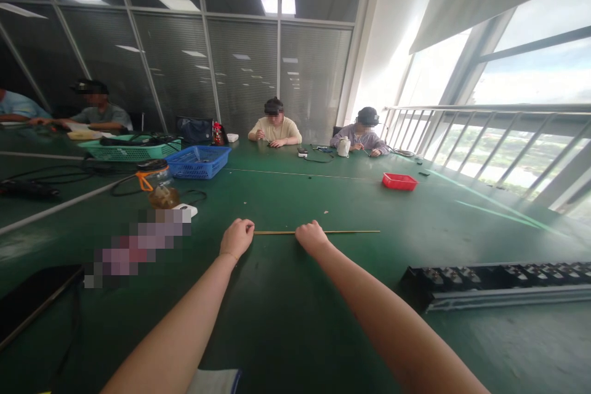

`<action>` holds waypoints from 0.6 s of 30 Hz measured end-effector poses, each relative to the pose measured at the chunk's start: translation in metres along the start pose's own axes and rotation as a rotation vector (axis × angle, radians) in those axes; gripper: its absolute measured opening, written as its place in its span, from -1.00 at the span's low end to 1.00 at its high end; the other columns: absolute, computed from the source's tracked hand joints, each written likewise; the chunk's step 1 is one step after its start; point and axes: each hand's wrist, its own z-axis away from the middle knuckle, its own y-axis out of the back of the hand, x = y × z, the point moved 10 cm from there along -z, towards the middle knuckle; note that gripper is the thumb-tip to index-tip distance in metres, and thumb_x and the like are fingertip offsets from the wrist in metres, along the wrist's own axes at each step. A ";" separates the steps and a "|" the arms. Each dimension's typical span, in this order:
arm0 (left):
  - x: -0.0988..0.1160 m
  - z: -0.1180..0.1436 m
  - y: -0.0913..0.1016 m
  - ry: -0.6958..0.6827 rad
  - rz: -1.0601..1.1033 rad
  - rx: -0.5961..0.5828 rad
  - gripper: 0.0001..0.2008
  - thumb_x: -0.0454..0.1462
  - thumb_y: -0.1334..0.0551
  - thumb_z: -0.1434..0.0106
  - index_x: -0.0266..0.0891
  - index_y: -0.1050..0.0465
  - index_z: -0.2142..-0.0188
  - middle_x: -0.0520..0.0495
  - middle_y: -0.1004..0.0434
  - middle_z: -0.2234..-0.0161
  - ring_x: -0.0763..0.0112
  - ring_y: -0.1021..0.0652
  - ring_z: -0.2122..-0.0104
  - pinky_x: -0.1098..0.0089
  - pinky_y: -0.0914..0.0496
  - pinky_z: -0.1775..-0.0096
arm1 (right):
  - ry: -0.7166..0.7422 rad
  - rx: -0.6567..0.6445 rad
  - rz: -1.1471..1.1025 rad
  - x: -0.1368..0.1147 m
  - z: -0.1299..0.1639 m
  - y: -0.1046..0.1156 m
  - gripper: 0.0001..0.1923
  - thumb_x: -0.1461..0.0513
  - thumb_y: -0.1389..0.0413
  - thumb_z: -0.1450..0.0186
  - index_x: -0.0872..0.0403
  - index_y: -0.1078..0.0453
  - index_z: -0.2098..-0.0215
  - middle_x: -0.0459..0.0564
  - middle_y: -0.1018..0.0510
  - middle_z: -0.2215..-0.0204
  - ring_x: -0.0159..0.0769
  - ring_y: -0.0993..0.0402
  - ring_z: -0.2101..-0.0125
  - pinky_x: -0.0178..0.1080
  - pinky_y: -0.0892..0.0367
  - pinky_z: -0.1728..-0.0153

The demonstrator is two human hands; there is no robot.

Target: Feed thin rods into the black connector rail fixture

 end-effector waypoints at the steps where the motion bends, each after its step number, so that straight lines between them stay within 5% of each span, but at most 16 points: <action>1: 0.000 0.000 0.000 -0.001 0.000 0.001 -0.75 -0.22 -0.02 -0.18 -0.17 -0.45 0.29 -0.07 -0.40 0.30 0.40 -0.44 0.36 0.46 -0.28 0.40 | -0.018 0.004 0.012 0.000 0.003 -0.001 -0.65 0.12 0.01 -0.24 0.13 -0.23 0.06 0.02 -0.34 0.12 -0.32 -0.33 0.19 -0.13 -0.30 0.21; 6: -0.001 -0.001 0.001 -0.006 0.012 0.010 -0.75 -0.21 -0.02 -0.17 -0.17 -0.46 0.32 -0.06 -0.41 0.32 0.41 -0.44 0.38 0.46 -0.27 0.40 | -0.084 0.069 0.038 0.009 0.027 0.008 -0.69 0.15 0.02 -0.26 0.14 -0.24 0.09 0.00 -0.38 0.18 -0.36 -0.35 0.25 -0.18 -0.32 0.26; 10: -0.002 -0.002 0.002 -0.006 0.021 0.013 -0.74 -0.21 -0.01 -0.17 -0.17 -0.46 0.34 -0.06 -0.41 0.33 0.40 -0.44 0.37 0.45 -0.27 0.40 | -0.114 0.177 0.042 0.029 0.062 0.044 -0.67 0.36 0.13 -0.27 0.12 -0.18 0.00 0.05 -0.39 0.15 -0.34 -0.37 0.22 -0.24 -0.29 0.24; 15: -0.002 -0.003 0.001 -0.018 0.016 0.024 -0.75 -0.20 -0.02 -0.16 -0.16 -0.46 0.34 -0.05 -0.42 0.34 0.39 -0.45 0.36 0.45 -0.27 0.37 | -0.058 0.442 0.074 0.069 0.151 0.100 -0.50 0.38 0.20 -0.27 -0.03 0.00 -0.16 -0.03 -0.33 0.00 -0.32 -0.25 0.04 -0.23 -0.21 0.12; 18: -0.001 -0.002 0.001 -0.027 0.002 0.030 -0.75 -0.20 -0.02 -0.16 -0.15 -0.47 0.33 -0.04 -0.43 0.32 0.39 -0.45 0.37 0.45 -0.27 0.37 | -0.142 0.568 0.137 0.121 0.221 0.098 -0.52 0.39 0.23 -0.25 -0.03 -0.13 -0.10 -0.03 -0.34 0.00 -0.29 -0.21 -0.01 -0.20 -0.19 0.11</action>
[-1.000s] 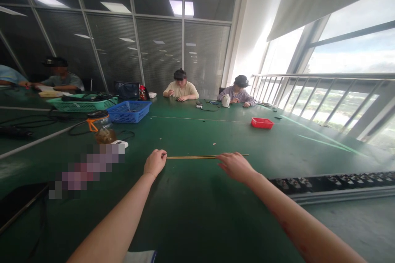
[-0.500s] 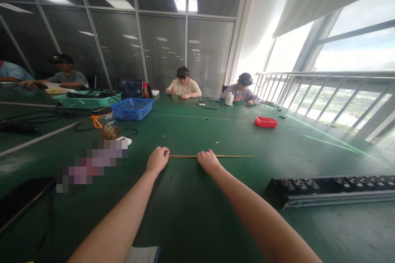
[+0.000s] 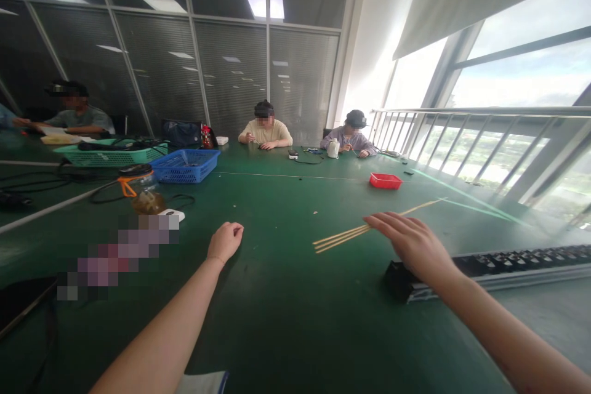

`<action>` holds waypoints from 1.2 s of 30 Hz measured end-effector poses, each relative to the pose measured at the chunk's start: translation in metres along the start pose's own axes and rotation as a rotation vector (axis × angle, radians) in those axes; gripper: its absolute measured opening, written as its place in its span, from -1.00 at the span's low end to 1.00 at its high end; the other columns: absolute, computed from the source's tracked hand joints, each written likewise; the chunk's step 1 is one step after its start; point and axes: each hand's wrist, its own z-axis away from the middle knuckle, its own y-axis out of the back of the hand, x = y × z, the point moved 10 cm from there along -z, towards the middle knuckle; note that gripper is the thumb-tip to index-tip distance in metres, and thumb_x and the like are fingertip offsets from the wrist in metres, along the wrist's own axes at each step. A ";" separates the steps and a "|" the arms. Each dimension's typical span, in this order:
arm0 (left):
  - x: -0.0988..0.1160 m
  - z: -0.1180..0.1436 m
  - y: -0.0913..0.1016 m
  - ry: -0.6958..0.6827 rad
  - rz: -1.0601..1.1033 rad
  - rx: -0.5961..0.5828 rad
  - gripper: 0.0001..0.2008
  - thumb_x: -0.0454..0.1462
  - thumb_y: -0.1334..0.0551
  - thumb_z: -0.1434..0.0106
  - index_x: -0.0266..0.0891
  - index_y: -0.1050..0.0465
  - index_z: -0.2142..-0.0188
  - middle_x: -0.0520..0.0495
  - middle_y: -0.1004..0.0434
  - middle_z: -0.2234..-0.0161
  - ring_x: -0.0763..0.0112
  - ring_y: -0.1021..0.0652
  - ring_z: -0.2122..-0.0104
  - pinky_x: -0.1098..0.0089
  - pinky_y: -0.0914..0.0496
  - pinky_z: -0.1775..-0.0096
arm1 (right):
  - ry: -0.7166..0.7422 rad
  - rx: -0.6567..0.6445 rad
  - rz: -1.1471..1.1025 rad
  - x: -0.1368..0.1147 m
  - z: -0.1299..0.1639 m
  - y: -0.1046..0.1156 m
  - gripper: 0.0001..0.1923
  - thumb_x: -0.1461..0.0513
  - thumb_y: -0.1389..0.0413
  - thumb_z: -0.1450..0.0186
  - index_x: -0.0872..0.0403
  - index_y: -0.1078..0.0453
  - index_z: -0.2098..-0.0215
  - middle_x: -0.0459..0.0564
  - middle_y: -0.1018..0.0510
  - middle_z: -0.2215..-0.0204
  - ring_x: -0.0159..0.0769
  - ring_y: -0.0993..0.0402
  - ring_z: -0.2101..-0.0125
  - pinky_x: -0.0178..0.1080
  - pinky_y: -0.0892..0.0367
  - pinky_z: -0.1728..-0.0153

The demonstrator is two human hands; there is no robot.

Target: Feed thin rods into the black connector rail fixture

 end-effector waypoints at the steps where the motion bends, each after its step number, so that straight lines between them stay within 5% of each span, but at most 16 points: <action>1: 0.001 0.000 0.000 -0.003 -0.006 -0.002 -0.75 -0.20 -0.02 -0.17 -0.14 -0.47 0.32 -0.04 -0.43 0.32 0.39 -0.45 0.37 0.45 -0.27 0.38 | -0.035 -0.013 0.034 0.023 0.021 -0.001 -0.53 0.38 0.23 -0.24 -0.02 -0.17 -0.08 -0.03 -0.36 0.01 -0.27 -0.23 0.01 -0.19 -0.21 0.13; 5: 0.004 0.000 -0.001 -0.008 -0.034 -0.022 -0.74 -0.20 -0.01 -0.17 -0.14 -0.46 0.30 -0.05 -0.43 0.30 0.39 -0.46 0.37 0.46 -0.27 0.40 | -0.173 -0.174 0.098 0.104 0.105 -0.030 -0.54 0.33 0.22 -0.20 0.04 -0.27 -0.01 0.04 -0.44 0.11 -0.21 -0.37 0.14 -0.15 -0.28 0.22; 9: 0.007 0.002 0.000 -0.011 -0.050 -0.033 -0.73 -0.21 0.00 -0.18 -0.15 -0.46 0.29 -0.06 -0.43 0.29 0.38 -0.46 0.37 0.45 -0.28 0.40 | -0.262 -0.253 0.050 0.139 0.154 -0.054 -0.51 0.33 0.26 -0.18 0.06 -0.32 0.02 0.04 -0.46 0.13 -0.21 -0.39 0.14 -0.13 -0.30 0.19; 17: 0.007 0.002 0.001 -0.008 -0.033 -0.050 -0.73 -0.21 0.00 -0.18 -0.16 -0.46 0.28 -0.07 -0.42 0.29 0.39 -0.46 0.38 0.45 -0.30 0.42 | -0.372 -0.272 -0.083 0.139 0.162 -0.074 -0.51 0.31 0.25 -0.17 0.07 -0.32 0.01 0.11 -0.40 0.06 -0.17 -0.32 0.06 -0.13 -0.25 0.08; 27: 0.008 0.003 0.002 -0.012 -0.035 -0.031 -0.73 -0.21 -0.01 -0.17 -0.16 -0.46 0.29 -0.05 -0.42 0.31 0.39 -0.45 0.36 0.45 -0.28 0.40 | -0.425 -0.129 -0.114 0.121 0.164 -0.067 -0.53 0.25 0.27 -0.21 0.08 -0.22 -0.04 0.12 -0.30 -0.02 -0.20 -0.13 -0.08 -0.14 -0.15 -0.02; 36: 0.008 0.003 0.002 -0.003 -0.027 -0.044 -0.74 -0.21 -0.01 -0.17 -0.15 -0.46 0.28 -0.05 -0.42 0.30 0.39 -0.45 0.37 0.46 -0.29 0.41 | -0.426 -0.183 0.001 0.126 0.172 -0.069 -0.47 0.17 0.31 -0.26 -0.06 0.17 -0.21 0.08 -0.13 -0.13 -0.16 -0.05 -0.11 0.01 -0.11 0.03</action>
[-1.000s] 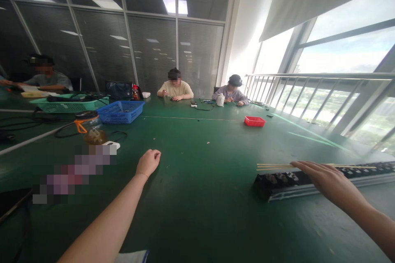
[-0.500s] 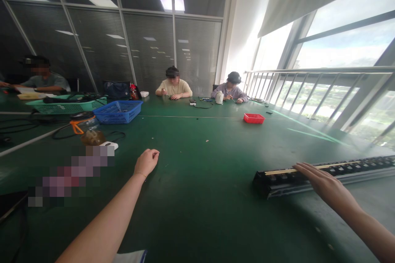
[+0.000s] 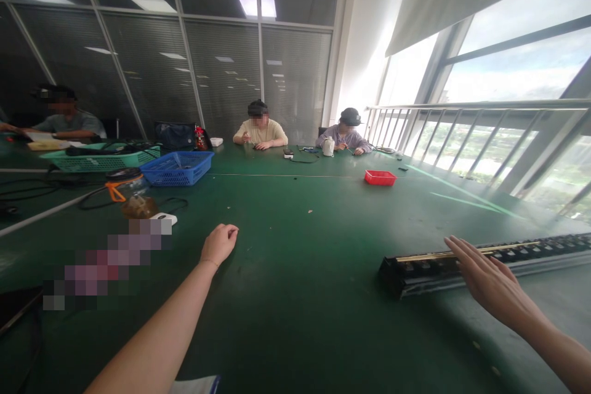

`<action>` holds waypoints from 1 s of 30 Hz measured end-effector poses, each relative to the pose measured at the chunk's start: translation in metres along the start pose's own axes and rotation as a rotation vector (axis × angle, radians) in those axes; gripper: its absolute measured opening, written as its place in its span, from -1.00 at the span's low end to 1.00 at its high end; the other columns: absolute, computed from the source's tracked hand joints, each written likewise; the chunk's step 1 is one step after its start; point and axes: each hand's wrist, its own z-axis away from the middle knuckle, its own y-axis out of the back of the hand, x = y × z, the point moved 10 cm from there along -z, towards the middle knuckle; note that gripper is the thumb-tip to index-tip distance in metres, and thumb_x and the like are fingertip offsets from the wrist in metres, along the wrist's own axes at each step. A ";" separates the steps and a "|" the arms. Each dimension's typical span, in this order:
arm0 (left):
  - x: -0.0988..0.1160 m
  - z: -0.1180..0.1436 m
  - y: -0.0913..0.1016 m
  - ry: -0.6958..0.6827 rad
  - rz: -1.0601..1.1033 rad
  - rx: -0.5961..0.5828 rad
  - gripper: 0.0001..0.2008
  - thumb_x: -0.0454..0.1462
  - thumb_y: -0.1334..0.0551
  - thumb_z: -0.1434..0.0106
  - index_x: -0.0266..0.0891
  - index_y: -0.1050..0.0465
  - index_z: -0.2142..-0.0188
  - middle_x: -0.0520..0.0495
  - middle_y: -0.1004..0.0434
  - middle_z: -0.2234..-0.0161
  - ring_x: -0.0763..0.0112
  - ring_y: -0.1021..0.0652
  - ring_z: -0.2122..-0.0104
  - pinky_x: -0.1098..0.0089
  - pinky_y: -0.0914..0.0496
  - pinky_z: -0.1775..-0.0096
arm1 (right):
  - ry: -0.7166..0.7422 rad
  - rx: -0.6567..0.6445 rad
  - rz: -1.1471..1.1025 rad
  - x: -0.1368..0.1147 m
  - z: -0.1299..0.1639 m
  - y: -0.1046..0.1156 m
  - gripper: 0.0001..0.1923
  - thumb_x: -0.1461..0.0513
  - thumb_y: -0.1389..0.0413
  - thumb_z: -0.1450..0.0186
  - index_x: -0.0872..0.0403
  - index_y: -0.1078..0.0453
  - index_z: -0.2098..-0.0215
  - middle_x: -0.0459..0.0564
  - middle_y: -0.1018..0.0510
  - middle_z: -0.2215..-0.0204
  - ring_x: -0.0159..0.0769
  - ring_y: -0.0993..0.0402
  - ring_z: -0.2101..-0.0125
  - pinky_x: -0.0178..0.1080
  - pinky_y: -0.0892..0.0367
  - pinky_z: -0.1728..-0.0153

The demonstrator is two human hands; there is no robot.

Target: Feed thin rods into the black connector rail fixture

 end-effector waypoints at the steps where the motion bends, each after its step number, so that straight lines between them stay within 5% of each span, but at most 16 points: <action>1: 0.000 0.000 0.000 0.000 0.002 -0.002 -0.74 -0.21 -0.01 -0.17 -0.15 -0.46 0.28 -0.05 -0.42 0.29 0.39 -0.45 0.37 0.46 -0.29 0.42 | -0.005 0.031 0.017 -0.001 0.000 0.005 -0.46 0.14 0.32 -0.27 -0.06 0.21 -0.22 0.08 -0.14 -0.13 -0.14 -0.07 -0.10 0.04 -0.11 0.04; 7: -0.002 -0.001 -0.002 -0.004 0.007 -0.002 -0.73 -0.20 -0.01 -0.18 -0.16 -0.46 0.28 -0.06 -0.42 0.28 0.39 -0.46 0.38 0.45 -0.30 0.43 | -0.084 0.207 0.109 0.005 0.016 0.030 -0.43 0.02 0.31 -0.26 0.02 0.10 -0.19 0.17 -0.22 -0.07 -0.06 -0.19 -0.03 0.05 -0.12 0.06; 13: -0.001 -0.001 -0.002 -0.010 -0.002 0.004 -0.73 -0.20 -0.01 -0.17 -0.15 -0.46 0.28 -0.06 -0.42 0.29 0.39 -0.45 0.38 0.46 -0.29 0.42 | -0.070 -0.114 -0.193 0.024 0.023 -0.023 -0.54 -0.09 0.17 -0.18 -0.07 -0.29 0.10 0.08 -0.43 0.12 -0.26 -0.46 0.51 -0.25 -0.36 0.49; 17: -0.002 -0.001 -0.002 -0.002 0.001 0.000 -0.73 -0.20 -0.01 -0.17 -0.15 -0.46 0.29 -0.06 -0.42 0.29 0.39 -0.45 0.38 0.46 -0.29 0.42 | -0.036 -0.203 -0.275 0.025 0.006 -0.034 -0.60 -0.09 0.09 -0.16 -0.03 -0.37 0.28 0.08 -0.50 0.31 -0.21 -0.47 0.45 -0.28 -0.34 0.49; 23: -0.004 -0.003 -0.004 0.007 0.009 0.008 -0.74 -0.20 -0.02 -0.17 -0.14 -0.46 0.28 -0.05 -0.43 0.30 0.39 -0.45 0.35 0.46 -0.28 0.39 | 0.047 -0.218 -0.261 -0.015 -0.016 -0.019 -0.57 -0.12 0.12 -0.18 0.01 -0.35 0.39 -0.03 -0.51 0.44 -0.25 -0.47 0.47 -0.29 -0.30 0.52; 30: -0.005 -0.003 -0.005 0.001 0.016 0.004 -0.73 -0.19 -0.02 -0.16 -0.15 -0.46 0.28 -0.06 -0.43 0.29 0.40 -0.45 0.36 0.47 -0.28 0.41 | 0.228 -0.161 -0.087 -0.114 -0.035 -0.006 -0.57 -0.09 0.17 -0.23 0.04 -0.27 0.48 -0.10 -0.45 0.53 -0.35 -0.43 0.55 -0.35 -0.16 0.60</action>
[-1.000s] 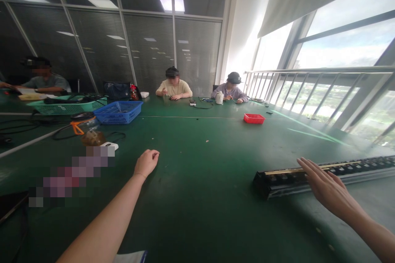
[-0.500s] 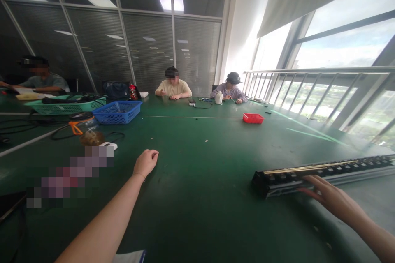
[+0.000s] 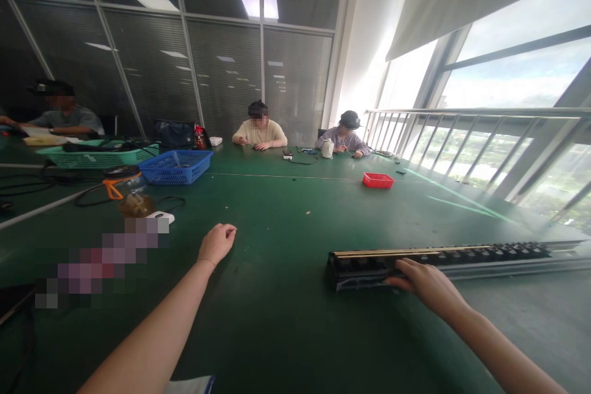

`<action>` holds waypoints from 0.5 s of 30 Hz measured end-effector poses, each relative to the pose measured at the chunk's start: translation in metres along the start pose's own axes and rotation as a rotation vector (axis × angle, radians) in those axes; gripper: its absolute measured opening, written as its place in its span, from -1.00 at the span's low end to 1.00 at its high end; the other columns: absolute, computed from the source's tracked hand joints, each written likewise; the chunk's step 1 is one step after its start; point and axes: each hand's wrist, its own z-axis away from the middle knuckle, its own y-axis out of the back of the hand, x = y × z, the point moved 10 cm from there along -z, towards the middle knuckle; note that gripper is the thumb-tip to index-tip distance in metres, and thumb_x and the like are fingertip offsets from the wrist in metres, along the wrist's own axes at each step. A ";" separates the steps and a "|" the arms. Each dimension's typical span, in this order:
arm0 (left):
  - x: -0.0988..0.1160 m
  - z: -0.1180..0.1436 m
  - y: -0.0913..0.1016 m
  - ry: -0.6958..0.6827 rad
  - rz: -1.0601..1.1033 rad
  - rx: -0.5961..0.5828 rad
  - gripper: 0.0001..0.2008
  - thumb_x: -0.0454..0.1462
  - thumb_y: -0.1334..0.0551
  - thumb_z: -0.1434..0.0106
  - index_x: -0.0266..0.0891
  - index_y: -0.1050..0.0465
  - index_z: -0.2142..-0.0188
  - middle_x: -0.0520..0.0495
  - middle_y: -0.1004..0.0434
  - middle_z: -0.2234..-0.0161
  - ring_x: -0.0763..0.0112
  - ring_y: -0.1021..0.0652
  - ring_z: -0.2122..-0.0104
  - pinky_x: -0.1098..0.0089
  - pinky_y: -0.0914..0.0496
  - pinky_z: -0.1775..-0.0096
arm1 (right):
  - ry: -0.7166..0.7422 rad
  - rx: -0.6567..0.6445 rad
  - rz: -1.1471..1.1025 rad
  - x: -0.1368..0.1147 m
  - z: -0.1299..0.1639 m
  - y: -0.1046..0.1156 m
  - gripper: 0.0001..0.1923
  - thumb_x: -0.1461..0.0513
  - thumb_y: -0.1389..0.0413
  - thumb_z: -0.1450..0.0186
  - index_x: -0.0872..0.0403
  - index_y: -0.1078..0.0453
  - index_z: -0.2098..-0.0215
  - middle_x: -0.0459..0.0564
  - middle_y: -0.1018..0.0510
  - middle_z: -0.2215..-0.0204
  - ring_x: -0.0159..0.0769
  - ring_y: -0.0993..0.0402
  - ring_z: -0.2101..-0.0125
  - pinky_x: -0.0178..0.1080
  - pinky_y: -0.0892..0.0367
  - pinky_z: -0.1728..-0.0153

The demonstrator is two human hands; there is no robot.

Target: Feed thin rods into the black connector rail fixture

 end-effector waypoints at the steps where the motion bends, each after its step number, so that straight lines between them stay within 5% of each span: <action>1: 0.000 0.000 0.000 -0.002 0.000 0.002 -0.73 -0.19 -0.02 -0.16 -0.15 -0.46 0.28 -0.06 -0.43 0.29 0.40 -0.45 0.36 0.47 -0.28 0.41 | 0.018 0.003 0.021 -0.015 -0.006 0.001 -0.58 -0.07 0.17 -0.24 0.05 -0.27 0.48 -0.10 -0.45 0.53 -0.35 -0.43 0.54 -0.35 -0.14 0.59; 9: 0.000 0.000 0.001 -0.001 0.019 0.009 -0.75 -0.20 -0.02 -0.16 -0.15 -0.44 0.28 -0.05 -0.44 0.31 0.39 -0.46 0.36 0.45 -0.28 0.39 | 0.065 -0.029 0.110 -0.126 -0.041 0.010 -0.68 0.02 0.08 -0.25 0.08 -0.28 0.42 -0.07 -0.43 0.51 -0.33 -0.40 0.59 -0.31 -0.06 0.60; 15: -0.001 0.000 0.018 0.069 0.122 0.133 -0.77 -0.19 -0.03 -0.15 -0.20 -0.40 0.30 -0.04 -0.48 0.35 0.36 -0.46 0.35 0.44 -0.29 0.38 | 0.053 -0.056 0.071 -0.172 -0.053 0.015 -0.74 0.05 -0.01 -0.20 0.09 -0.28 0.42 -0.08 -0.42 0.52 -0.33 -0.40 0.57 -0.31 -0.06 0.59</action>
